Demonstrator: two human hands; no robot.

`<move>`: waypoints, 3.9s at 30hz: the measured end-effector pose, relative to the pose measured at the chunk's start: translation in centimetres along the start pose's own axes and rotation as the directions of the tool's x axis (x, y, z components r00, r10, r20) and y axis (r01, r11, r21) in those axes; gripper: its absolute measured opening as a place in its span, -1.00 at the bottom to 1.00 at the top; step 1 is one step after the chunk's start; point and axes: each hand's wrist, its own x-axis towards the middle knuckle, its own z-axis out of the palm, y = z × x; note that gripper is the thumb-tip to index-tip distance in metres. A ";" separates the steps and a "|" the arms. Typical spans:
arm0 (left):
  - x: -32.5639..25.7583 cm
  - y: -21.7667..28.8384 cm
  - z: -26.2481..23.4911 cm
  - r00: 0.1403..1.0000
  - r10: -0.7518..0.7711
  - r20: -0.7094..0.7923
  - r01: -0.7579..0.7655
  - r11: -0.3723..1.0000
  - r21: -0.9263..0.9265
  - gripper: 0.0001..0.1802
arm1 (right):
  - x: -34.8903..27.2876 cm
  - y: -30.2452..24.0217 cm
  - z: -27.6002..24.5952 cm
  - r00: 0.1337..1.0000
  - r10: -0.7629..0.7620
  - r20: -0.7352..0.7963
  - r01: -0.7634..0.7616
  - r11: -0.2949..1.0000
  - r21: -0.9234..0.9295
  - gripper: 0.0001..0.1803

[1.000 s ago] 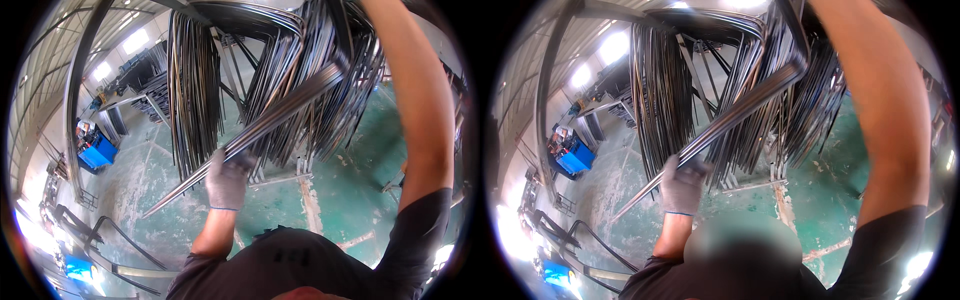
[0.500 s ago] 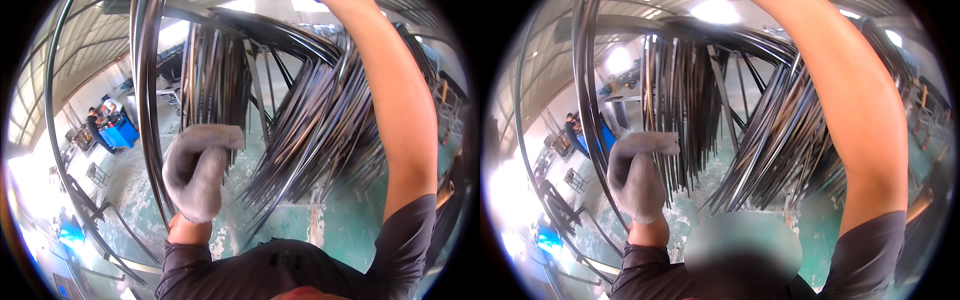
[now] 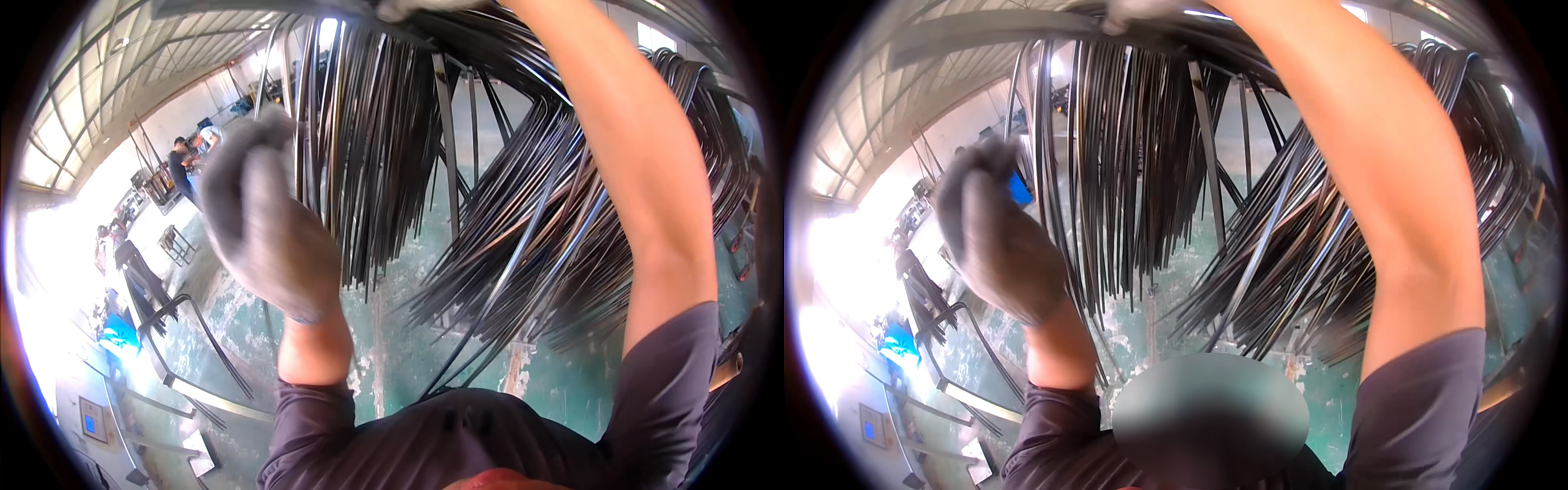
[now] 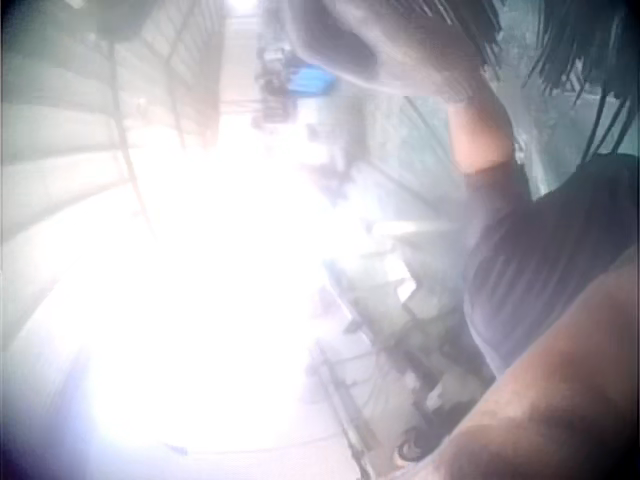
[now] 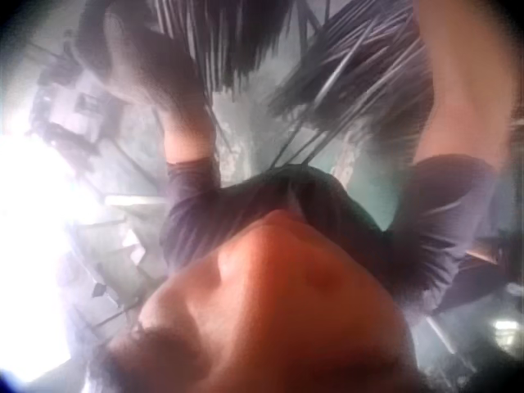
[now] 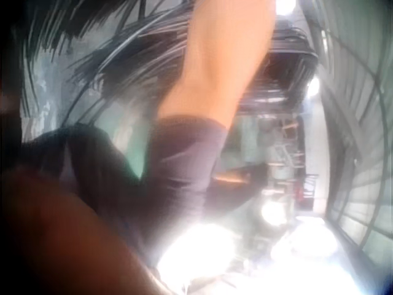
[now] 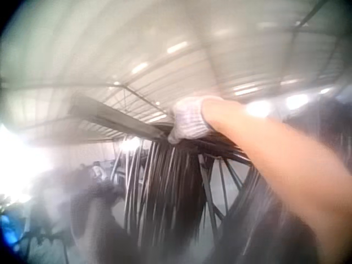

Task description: The person repeatedly picks up bundles of long metal rods from the floor and feeds them into a yellow industrial bending machine. They operate the machine to bend the rods and then remove the finished pieces, stacking them on the floor.

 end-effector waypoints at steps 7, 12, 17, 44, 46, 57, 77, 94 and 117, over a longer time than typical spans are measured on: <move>5.2 -9.1 2.5 0.997 0.079 -0.007 -0.076 0.984 0.164 -0.67 | -0.8 3.5 7.7 0.980 0.147 -0.136 -0.174 0.960 -0.217 -0.60; 10.2 -9.4 2.7 0.989 0.080 0.121 -0.116 0.936 0.332 -0.68 | 2.8 4.8 9.2 0.948 0.192 -0.252 -0.199 0.980 -0.003 -0.64; 8.2 -10.5 6.1 0.997 -0.008 0.077 -0.010 0.971 0.238 -0.68 | -0.2 10.6 14.8 0.901 0.148 -0.408 -0.236 0.956 -0.175 -0.71; -3.5 2.5 7.3 0.992 0.114 0.062 -0.101 0.977 -0.189 -0.71 | -68.5 -14.0 27.7 0.053 0.998 0.040 -0.997 0.051 0.050 -0.55; -7.2 7.2 8.2 0.968 0.226 0.110 -0.107 0.766 -0.634 -0.68 | -75.5 -17.2 27.9 -0.149 0.988 0.048 -0.988 -0.150 0.035 -0.54; -27.5 47.5 15.1 -0.334 0.244 0.910 0.866 -0.300 0.399 -0.86 | -100.9 -22.1 17.4 -0.728 0.684 -0.047 -0.685 -0.723 0.089 -0.47; -34.3 84.4 34.0 -0.478 0.649 0.592 0.689 -0.141 0.711 -0.82 | -121.7 5.0 10.0 -0.878 0.411 -0.245 -0.436 -0.898 0.055 -0.08; -34.5 94.0 51.3 -0.649 0.525 0.551 0.673 0.058 0.738 -0.84 | -131.2 29.1 15.9 -0.960 0.217 -0.175 -0.187 -0.967 -0.175 -0.25; -30.2 105.6 47.6 -0.657 0.599 0.457 0.657 0.158 0.737 -0.79 | -134.4 29.6 11.2 -0.921 0.235 0.311 -0.264 -0.963 -0.053 -0.63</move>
